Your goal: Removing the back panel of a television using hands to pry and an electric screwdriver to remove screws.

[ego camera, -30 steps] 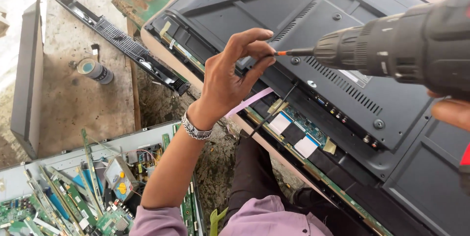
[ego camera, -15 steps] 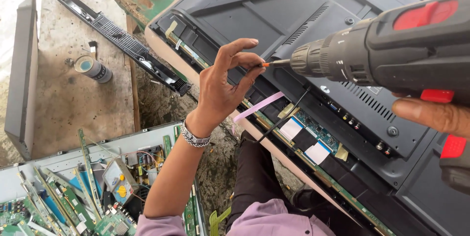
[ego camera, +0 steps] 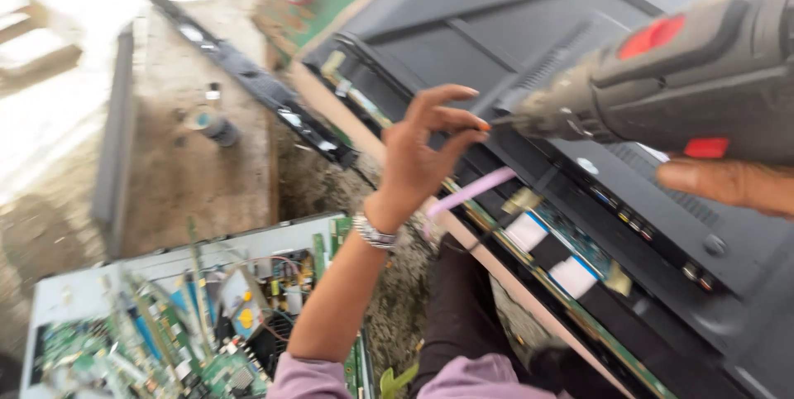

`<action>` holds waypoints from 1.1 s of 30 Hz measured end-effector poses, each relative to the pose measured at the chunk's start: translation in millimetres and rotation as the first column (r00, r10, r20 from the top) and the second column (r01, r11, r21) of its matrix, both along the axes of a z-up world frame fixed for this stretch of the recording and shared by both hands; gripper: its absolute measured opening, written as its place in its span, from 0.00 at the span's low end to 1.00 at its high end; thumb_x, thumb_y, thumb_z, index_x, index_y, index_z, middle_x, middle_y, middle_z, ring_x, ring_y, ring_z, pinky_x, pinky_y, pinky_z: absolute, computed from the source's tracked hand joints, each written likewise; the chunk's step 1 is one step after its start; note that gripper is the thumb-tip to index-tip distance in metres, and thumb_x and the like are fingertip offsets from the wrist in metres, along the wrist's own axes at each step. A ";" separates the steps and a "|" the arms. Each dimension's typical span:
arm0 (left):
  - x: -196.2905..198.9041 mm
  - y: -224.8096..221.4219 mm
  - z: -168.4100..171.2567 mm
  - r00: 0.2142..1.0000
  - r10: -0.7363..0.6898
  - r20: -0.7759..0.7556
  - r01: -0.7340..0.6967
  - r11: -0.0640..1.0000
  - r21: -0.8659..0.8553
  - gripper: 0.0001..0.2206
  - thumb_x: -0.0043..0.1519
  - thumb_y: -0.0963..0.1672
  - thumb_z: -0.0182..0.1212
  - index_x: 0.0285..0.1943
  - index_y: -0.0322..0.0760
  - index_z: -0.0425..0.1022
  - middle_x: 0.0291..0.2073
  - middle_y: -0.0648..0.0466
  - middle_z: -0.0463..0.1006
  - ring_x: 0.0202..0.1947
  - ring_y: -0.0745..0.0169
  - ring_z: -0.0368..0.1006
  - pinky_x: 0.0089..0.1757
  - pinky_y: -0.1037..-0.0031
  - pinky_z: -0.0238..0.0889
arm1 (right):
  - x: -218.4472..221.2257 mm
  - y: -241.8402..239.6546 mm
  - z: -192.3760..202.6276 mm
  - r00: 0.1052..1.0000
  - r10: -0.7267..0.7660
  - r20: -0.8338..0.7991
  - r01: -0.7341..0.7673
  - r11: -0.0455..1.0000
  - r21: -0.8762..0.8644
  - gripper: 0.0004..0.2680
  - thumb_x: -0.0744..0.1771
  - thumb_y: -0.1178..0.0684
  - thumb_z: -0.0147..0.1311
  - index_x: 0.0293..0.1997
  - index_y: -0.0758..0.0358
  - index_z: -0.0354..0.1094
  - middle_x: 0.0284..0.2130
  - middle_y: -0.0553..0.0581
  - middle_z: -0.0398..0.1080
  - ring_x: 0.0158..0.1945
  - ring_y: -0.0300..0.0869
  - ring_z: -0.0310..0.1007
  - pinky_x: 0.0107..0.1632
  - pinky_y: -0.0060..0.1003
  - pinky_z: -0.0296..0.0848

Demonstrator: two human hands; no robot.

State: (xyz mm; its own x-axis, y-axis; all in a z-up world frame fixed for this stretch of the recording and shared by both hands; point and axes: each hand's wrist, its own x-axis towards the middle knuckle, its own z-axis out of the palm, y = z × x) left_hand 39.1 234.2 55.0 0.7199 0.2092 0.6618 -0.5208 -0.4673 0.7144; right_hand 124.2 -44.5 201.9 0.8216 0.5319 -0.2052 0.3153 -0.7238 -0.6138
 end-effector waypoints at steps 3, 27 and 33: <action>12.7 2.9 -20.3 0.998 -0.010 -0.056 0.008 0.999 -0.032 0.20 0.62 0.42 0.70 0.61 0.50 0.69 0.37 0.64 0.85 0.40 0.70 0.84 0.48 0.78 0.74 | 24.0 27.3 -8.6 0.905 0.303 0.298 -0.374 0.900 0.222 0.30 0.56 0.58 0.61 0.67 0.67 0.61 0.62 0.63 0.66 0.68 0.50 0.64 0.71 0.45 0.59; 42.0 11.6 -44.0 0.984 -0.117 -0.132 0.122 0.992 0.026 0.08 0.61 0.37 0.67 0.49 0.31 0.79 0.38 0.49 0.85 0.40 0.61 0.84 0.46 0.73 0.80 | 29.4 114.6 64.8 0.998 -0.052 -0.026 0.033 0.875 -0.484 0.21 0.64 0.39 0.69 0.25 0.74 0.75 0.17 0.67 0.71 0.21 0.52 0.68 0.29 0.43 0.70; 48.3 13.2 -45.4 0.975 -0.104 -0.194 0.121 0.990 0.074 0.09 0.63 0.36 0.63 0.51 0.33 0.79 0.41 0.50 0.86 0.43 0.62 0.84 0.48 0.75 0.79 | 25.1 130.3 77.1 0.991 -0.123 -0.060 0.078 0.870 -0.486 0.18 0.64 0.44 0.69 0.28 0.75 0.71 0.22 0.66 0.70 0.22 0.52 0.64 0.29 0.43 0.66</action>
State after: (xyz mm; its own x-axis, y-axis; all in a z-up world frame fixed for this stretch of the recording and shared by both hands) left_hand 87.3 247.4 9.6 0.8497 0.0689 0.5227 -0.4323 -0.4764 0.7656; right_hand 149.3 85.8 279.0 0.8326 0.2643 -0.4867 0.1868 -0.9613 -0.2024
